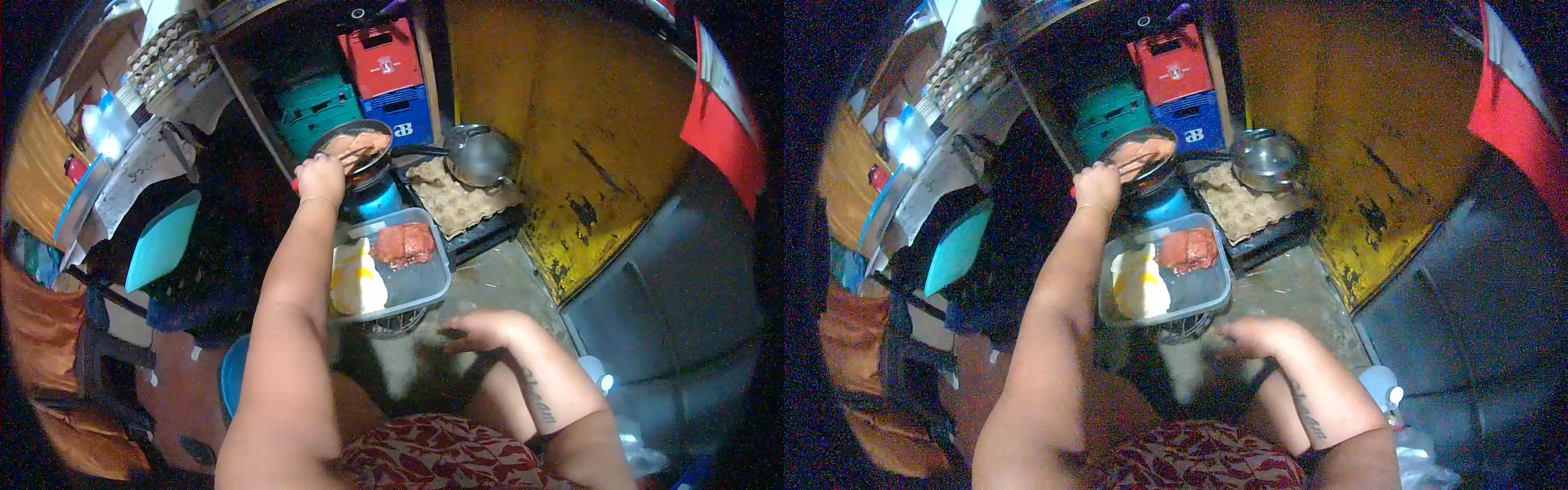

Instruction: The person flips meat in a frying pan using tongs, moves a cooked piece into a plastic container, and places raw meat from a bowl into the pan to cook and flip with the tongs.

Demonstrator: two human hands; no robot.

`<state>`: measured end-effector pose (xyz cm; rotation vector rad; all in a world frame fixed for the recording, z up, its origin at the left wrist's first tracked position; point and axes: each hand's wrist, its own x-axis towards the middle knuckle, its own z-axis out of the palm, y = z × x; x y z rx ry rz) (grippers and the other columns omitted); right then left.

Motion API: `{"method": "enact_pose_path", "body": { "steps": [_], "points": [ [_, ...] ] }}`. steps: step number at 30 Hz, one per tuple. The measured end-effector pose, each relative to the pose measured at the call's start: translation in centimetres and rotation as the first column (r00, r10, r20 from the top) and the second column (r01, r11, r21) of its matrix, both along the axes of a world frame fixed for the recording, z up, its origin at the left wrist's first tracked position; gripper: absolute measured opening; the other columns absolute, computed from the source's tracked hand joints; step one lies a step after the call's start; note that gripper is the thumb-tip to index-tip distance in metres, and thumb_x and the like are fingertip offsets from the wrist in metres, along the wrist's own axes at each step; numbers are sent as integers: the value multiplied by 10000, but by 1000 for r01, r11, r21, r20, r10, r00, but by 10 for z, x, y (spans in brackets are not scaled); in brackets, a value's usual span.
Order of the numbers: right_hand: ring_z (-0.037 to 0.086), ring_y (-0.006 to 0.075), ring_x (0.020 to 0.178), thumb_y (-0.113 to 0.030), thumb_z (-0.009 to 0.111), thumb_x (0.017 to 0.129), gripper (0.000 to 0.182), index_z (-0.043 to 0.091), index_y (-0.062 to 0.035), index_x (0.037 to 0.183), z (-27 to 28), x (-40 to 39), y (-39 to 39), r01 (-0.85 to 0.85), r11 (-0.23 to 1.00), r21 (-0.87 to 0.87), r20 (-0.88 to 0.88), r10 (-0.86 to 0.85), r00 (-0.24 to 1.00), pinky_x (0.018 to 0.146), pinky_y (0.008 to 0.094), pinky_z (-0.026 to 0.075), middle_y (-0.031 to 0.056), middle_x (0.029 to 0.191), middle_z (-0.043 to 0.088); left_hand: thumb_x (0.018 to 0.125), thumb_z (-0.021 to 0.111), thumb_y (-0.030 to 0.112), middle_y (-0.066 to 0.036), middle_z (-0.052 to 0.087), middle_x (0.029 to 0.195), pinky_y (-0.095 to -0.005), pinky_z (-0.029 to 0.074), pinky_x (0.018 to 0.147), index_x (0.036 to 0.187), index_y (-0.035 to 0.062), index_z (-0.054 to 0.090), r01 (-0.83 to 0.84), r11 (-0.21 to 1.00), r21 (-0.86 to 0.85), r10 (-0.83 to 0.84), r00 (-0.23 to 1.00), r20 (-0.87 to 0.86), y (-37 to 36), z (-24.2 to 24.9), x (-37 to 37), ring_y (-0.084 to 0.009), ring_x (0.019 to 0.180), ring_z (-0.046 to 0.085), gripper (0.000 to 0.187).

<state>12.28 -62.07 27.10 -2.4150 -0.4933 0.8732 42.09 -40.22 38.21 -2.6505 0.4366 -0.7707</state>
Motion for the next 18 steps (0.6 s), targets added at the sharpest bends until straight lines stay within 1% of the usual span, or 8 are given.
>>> {"method": "enact_pose_path", "body": {
  "steps": [3, 5, 6, 7, 9, 12, 14, 18],
  "points": [
    [511, 361, 1266, -487, 609, 914, 673, 473, -32, 1392, -6, -1, -3, 28, 1000, 4, 33, -28, 999, 1074, 395, 401, 205, 1389, 522, 934, 484, 165, -103, 711, 1012, -456, 553, 748, 988, 123, 735, -35, 998, -47, 32, 998, -55, -5, -2, 7, -294, 931, 703, 260],
    [506, 367, 1270, -478, 617, 913, 669, 476, -20, 1380, -8, 1, -4, -22, 996, 90, -35, 25, 999, 1071, 394, 405, 212, 1378, 528, 944, 454, 137, -137, 711, 1057, -474, 555, 796, 1039, 96, 732, -203, 955, -215, 148, 958, -246, -4, 2, 13, -315, 993, 697, 297],
    [506, 367, 1270, -478, 617, 913, 669, 476, -20, 1380, -8, -1, -4, -16, 995, 95, -37, 19, 999, 1071, 394, 405, 212, 1378, 528, 944, 444, 123, -177, 692, 1128, -475, 548, 854, 1088, 68, 720, -240, 920, -311, 128, 932, -340, -3, 9, 14, -331, 1053, 678, 316],
    [510, 368, 1267, -475, 622, 910, 668, 477, -18, 1375, -6, -2, -3, 119, 973, 196, -177, -84, 981, 1067, 396, 409, 215, 1371, 533, 944, 444, 123, -177, 692, 1128, -475, 548, 854, 1088, 68, 720, -237, 922, -306, 126, 932, -341, 0, 10, 18, -331, 1053, 678, 316],
    [513, 370, 1263, -472, 628, 908, 667, 479, -15, 1370, -3, -3, -1, 259, 926, 275, -322, -165, 932, 1063, 398, 413, 219, 1364, 537, 934, 457, 120, -191, 674, 1171, -467, 544, 876, 1102, 56, 714, -281, 885, -371, 122, 910, -397, 5, 13, 22, -344, 1075, 665, 314],
    [525, 371, 1251, -469, 638, 901, 680, 471, -12, 1376, -1, 0, -1, 245, 949, 198, -325, -173, 930, 1057, 403, 420, 223, 1360, 539, 926, 469, 124, -189, 663, 1193, -464, 539, 892, 1108, 66, 717, -301, 879, -370, 126, 894, -429, 6, 15, 23, -349, 1092, 653, 313],
    [534, 371, 1240, -462, 648, 894, 677, 475, -16, 1373, -7, 4, -2, -15, 998, 61, -65, 19, 998, 1049, 408, 428, 227, 1354, 543, 924, 473, 125, -188, 666, 1186, -460, 538, 896, 1101, 70, 722, -293, 875, -386, 114, 898, -424, 5, 13, 22, -345, 1092, 654, 310],
    [539, 371, 1234, -460, 660, 883, 687, 476, -15, 1373, 4, 3, -1, 13, 996, 86, -84, -6, 996, 1043, 405, 433, 230, 1347, 548, 913, 489, 127, -179, 680, 1158, -453, 544, 884, 1069, 72, 733, -248, 909, -336, 93, 904, -417, -4, 17, 2, -341, 1065, 667, 295]
  ]
}}
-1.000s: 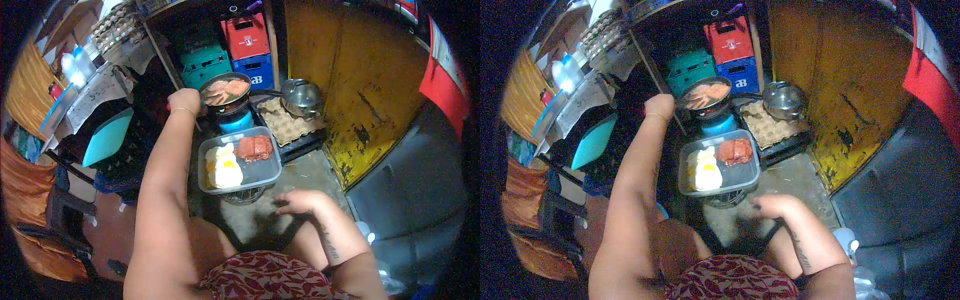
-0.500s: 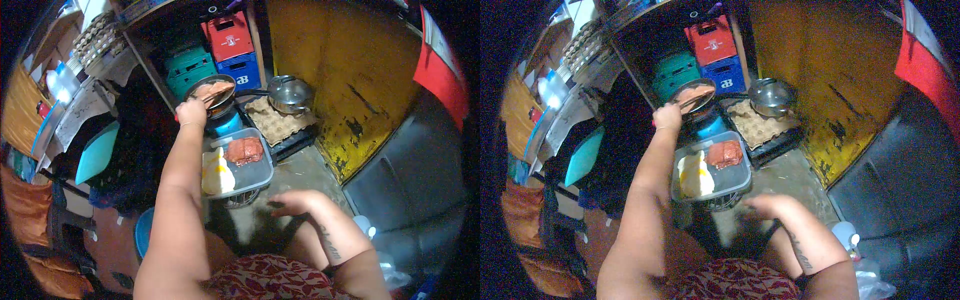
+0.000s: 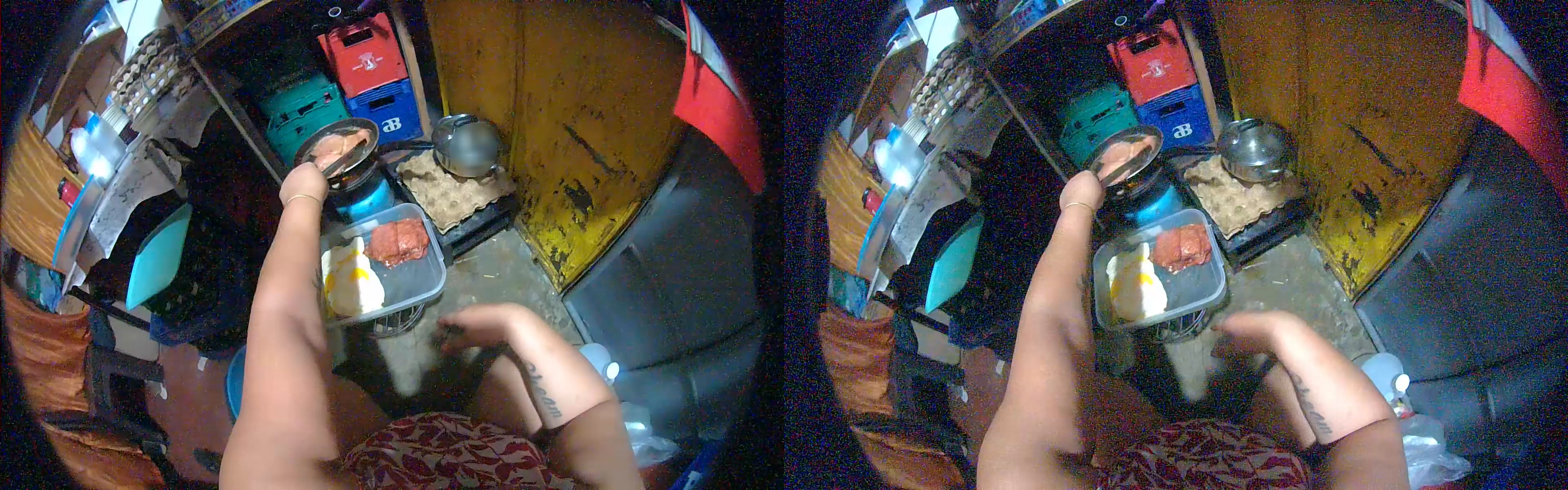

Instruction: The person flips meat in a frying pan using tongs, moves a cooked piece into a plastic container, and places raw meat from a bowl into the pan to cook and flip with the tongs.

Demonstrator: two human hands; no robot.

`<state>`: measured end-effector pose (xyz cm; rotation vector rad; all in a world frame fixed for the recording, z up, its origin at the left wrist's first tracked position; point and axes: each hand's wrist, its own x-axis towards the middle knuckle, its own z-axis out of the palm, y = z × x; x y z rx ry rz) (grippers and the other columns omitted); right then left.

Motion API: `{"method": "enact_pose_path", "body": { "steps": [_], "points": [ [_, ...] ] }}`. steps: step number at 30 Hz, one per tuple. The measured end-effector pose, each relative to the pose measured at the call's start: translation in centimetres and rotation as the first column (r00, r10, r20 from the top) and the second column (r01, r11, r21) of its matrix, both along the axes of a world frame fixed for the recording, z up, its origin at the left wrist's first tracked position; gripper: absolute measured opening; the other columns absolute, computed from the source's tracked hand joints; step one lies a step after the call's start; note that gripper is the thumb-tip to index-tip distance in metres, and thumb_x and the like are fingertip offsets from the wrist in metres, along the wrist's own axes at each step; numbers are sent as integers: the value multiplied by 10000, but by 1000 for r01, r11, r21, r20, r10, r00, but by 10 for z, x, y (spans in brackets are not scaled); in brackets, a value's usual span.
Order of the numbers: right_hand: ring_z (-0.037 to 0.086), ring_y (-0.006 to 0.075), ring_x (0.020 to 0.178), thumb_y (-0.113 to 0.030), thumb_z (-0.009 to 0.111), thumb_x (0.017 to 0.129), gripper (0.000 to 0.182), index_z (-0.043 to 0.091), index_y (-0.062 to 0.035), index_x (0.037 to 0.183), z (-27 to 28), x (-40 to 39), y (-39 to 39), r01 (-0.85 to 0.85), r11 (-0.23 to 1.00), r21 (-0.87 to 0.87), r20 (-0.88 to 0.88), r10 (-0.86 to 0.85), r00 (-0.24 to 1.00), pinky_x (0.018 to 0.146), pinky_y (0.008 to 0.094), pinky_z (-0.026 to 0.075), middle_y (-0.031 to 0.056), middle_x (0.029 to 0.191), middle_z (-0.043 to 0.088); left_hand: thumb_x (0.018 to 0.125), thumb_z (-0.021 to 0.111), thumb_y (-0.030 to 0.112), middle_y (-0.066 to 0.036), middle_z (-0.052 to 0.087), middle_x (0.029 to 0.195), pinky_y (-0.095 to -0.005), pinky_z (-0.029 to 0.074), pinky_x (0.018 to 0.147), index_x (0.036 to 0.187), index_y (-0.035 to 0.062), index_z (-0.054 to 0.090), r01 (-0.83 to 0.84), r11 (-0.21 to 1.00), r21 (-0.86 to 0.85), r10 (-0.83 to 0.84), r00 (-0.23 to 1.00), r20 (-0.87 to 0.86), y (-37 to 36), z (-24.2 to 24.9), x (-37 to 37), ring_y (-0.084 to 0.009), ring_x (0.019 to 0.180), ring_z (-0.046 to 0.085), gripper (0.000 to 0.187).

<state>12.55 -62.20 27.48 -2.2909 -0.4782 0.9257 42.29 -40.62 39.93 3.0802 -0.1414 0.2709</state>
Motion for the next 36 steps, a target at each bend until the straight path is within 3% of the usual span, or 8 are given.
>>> {"method": "enact_pose_path", "body": {
  "steps": [6, 12, 18, 24, 29, 31, 32, 36],
  "points": [
    [541, 363, 1236, -491, 672, 861, 754, 456, -12, 1401, 17, -1, 4, 72, 997, 8, -161, -70, 985, 1040, 397, 433, 228, 1354, 545, 914, 475, 119, -164, 703, 1107, -452, 555, 845, 1048, 90, 741, 32, 991, 132, -41, 997, 61, -3, 0, -16, -317, 1025, 689, 299],
    [519, 365, 1260, -534, 653, 861, 781, 450, -20, 1413, 20, -4, 5, 3, 999, -40, 24, -2, 1000, 1062, 400, 411, 224, 1381, 524, 924, 457, 118, -156, 710, 1091, -448, 560, 806, 1035, 77, 739, 30, 983, 184, -49, 994, 98, 8, -1, -26, -320, 992, 700, 306],
    [499, 369, 1281, -539, 619, 886, 768, 440, -15, 1419, 6, -1, 5, -5, 996, -88, 41, 8, 999, 1078, 400, 395, 223, 1402, 505, 895, 493, 119, -181, 709, 1050, -470, 564, 815, 976, 65, 734, 48, 992, 119, -63, 991, 120, 12, -7, -23, -352, 959, 695, 260],
    [528, 379, 1244, -520, 599, 909, 709, 452, -45, 1414, 2, -1, 0, 11, 994, -106, 64, -4, 998, 1053, 407, 420, 221, 1375, 530, 810, 748, 299, -217, 693, 1028, -480, 530, 843, 987, 28, 701, 74, 993, -87, -70, 996, 47, 31, 5, -15, -381, 968, 669, 327],
    [545, 379, 1224, -497, 613, 909, 701, 444, -40, 1413, 4, 0, -2, -7, 998, -57, -47, 4, 999, 1026, 414, 445, 229, 1341, 553, 818, 713, 248, -201, 691, 1079, -439, 527, 882, 1038, 37, 724, -76, 989, -127, 74, 997, -19, 61, -1, 19, -364, 1035, 654, 305],
    [546, 384, 1220, -492, 613, 910, 698, 444, -39, 1413, -18, 0, -6, -9, 999, -49, -27, 8, 1000, 1026, 417, 444, 232, 1339, 552, 838, 689, 223, -217, 703, 997, -437, 554, 788, 1029, 20, 722, -99, 993, -59, 100, 995, 2, 73, -9, 38, -360, 911, 696, 281],
    [548, 388, 1216, -488, 614, 912, 694, 443, -39, 1413, -28, 1, -9, -13, 999, -40, -3, 13, 1000, 1027, 420, 443, 235, 1337, 552, 870, 652, 200, -227, 704, 864, -431, 558, 648, 1024, 1, 711, -131, 971, -199, 101, 983, -156, 80, -10, 50, -326, 715, 712, 259],
    [523, 397, 1242, -471, 618, 911, 685, 445, -42, 1415, -8, 1, -4, -81, 996, 29, 73, 79, 994, 1050, 425, 422, 242, 1365, 526, 911, 598, 197, -218, 689, 774, -422, 526, 544, 1013, -4, 696, -193, 957, -218, 132, 955, -267, 82, -16, 76, -302, 592, 676, 246]
  ]
}}
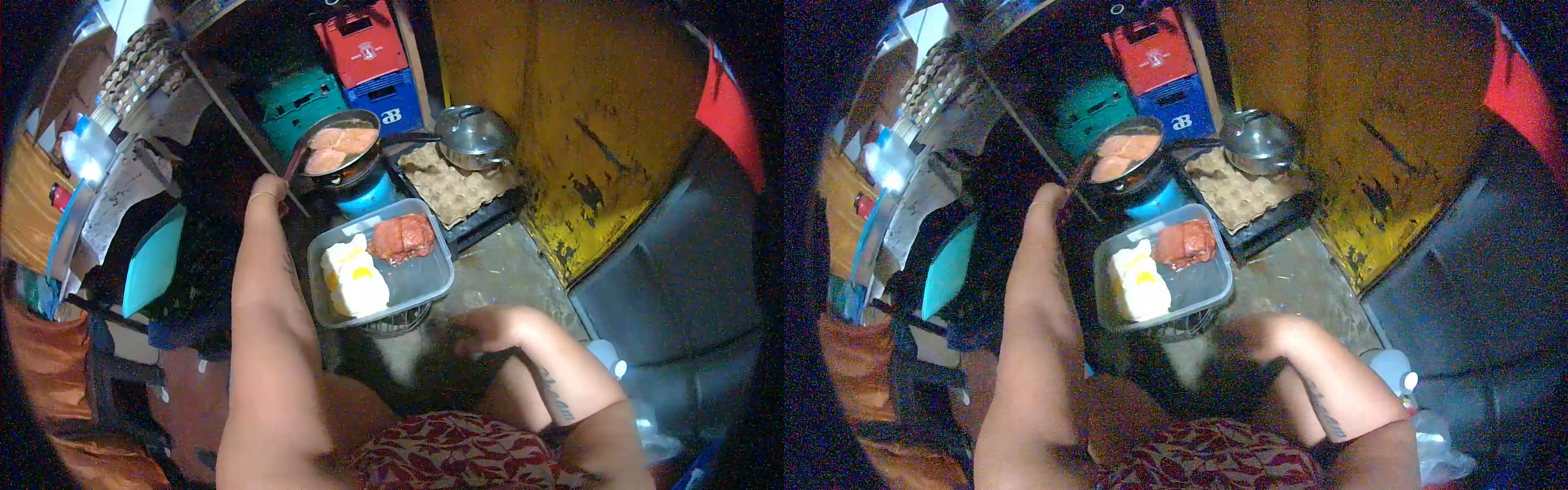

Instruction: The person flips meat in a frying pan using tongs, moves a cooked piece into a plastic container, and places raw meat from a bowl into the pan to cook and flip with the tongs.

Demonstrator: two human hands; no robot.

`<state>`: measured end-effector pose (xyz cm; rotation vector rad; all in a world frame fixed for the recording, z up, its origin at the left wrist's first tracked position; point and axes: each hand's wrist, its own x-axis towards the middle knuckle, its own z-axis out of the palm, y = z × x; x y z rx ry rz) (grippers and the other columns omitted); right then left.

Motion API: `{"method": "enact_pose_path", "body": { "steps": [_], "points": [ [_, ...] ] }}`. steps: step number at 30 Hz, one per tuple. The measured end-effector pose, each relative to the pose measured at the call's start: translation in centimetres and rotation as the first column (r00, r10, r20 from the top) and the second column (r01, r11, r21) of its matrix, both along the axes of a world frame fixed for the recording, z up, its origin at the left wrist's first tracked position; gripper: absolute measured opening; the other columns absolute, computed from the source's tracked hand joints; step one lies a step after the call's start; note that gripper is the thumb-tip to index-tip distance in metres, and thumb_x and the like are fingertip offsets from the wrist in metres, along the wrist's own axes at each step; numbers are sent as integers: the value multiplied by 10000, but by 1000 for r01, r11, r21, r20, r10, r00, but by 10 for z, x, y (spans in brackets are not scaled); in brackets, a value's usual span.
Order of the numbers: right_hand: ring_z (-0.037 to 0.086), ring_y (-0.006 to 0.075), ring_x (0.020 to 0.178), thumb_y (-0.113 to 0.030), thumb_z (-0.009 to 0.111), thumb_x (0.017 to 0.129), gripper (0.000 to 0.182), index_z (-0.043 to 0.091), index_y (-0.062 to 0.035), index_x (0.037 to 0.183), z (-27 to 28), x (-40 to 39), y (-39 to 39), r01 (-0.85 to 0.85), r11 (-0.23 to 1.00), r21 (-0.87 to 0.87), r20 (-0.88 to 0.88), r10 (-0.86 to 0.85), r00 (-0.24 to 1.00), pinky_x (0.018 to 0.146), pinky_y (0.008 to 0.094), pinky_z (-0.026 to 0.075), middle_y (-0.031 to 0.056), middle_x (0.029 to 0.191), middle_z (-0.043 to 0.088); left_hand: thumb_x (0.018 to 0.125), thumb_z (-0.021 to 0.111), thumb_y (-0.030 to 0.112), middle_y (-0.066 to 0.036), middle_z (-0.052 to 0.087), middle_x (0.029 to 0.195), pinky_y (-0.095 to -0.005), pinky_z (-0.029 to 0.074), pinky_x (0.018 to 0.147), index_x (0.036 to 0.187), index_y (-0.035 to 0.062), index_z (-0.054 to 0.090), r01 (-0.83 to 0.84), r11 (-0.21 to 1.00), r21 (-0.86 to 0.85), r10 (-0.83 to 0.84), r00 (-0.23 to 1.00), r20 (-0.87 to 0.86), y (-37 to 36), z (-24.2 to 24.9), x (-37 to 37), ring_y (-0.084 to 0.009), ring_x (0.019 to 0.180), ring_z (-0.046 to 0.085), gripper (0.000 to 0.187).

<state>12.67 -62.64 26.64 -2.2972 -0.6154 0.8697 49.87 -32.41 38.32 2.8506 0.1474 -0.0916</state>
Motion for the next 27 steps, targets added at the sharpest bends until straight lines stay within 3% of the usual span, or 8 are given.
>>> {"method": "enact_pose_path", "body": {
  "steps": [4, 12, 15, 17, 20, 24, 26, 27],
  "points": [
    [484, 393, 1284, -456, 630, 904, 677, 449, -57, 1420, -9, 2, 2, 3, 998, 70, 23, -4, 1000, 1091, 428, 380, 237, 1408, 488, 947, 557, 227, -177, 636, 665, -425, 457, 431, 876, -1, 644, -58, 951, -303, 18, 991, -134, 1, -9, 26, -280, 484, 597, 254],
    [486, 387, 1284, -483, 626, 906, 667, 485, -50, 1394, 4, 3, 4, 43, 988, 148, -77, -32, 996, 1093, 430, 382, 225, 1396, 506, 941, 634, 275, -104, 577, 608, -429, 449, 412, 790, 12, 618, -63, 958, -278, 37, 995, -96, -24, -9, 28, -249, 482, 577, 304],
    [495, 386, 1275, -487, 629, 905, 670, 490, -43, 1388, 2, 2, 4, 94, 986, 136, -117, -78, 990, 1085, 430, 393, 225, 1383, 518, 904, 685, 301, -145, 656, 701, -433, 497, 493, 841, -3, 676, -65, 976, -206, 78, 995, 55, -21, -15, 33, -280, 541, 628, 311],
    [502, 385, 1269, -483, 629, 907, 675, 484, -28, 1384, 9, 1, 5, 74, 987, 142, -78, -63, 995, 1083, 430, 397, 230, 1373, 524, 863, 718, 306, -202, 715, 891, -443, 551, 656, 925, -14, 717, 40, 999, -6, -39, 987, 157, -6, -22, 55, -336, 715, 700, 326],
    [493, 382, 1280, -494, 616, 912, 686, 476, -19, 1387, -15, 0, 1, 82, 980, 182, -122, -61, 991, 1091, 430, 389, 232, 1379, 518, 846, 700, 259, -222, 697, 1052, -438, 549, 816, 993, -6, 721, -25, 997, 66, 6, 961, 275, 0, -13, 55, -361, 935, 697, 304],
    [481, 379, 1294, -511, 608, 910, 711, 465, -5, 1389, -41, -5, -4, 249, 920, 304, -270, -168, 948, 1099, 427, 380, 234, 1391, 507, 856, 637, 186, -227, 680, 1095, -476, 538, 855, 1001, 11, 725, -62, 990, 126, 7, 919, 394, -19, 16, 4, -387, 1021, 663, 244],
    [475, 380, 1301, -516, 609, 906, 724, 459, 1, 1391, -11, -1, -1, 41, 999, 23, -61, -40, 997, 1103, 424, 377, 241, 1393, 503, 882, 558, 143, -229, 684, 1083, -479, 540, 851, 1002, 16, 726, -12, 974, 224, -77, 920, 384, -24, 18, 0, -391, 1010, 668, 243],
    [475, 380, 1301, -516, 609, 906, 724, 459, 1, 1391, -17, -2, -2, 40, 999, 26, -60, -38, 997, 1103, 424, 377, 241, 1393, 503, 882, 558, 143, -229, 684, 1083, -479, 540, 851, 1002, 16, 726, -13, 974, 227, -77, 920, 385, -31, 20, -7, -391, 1010, 668, 243]
  ]
}}
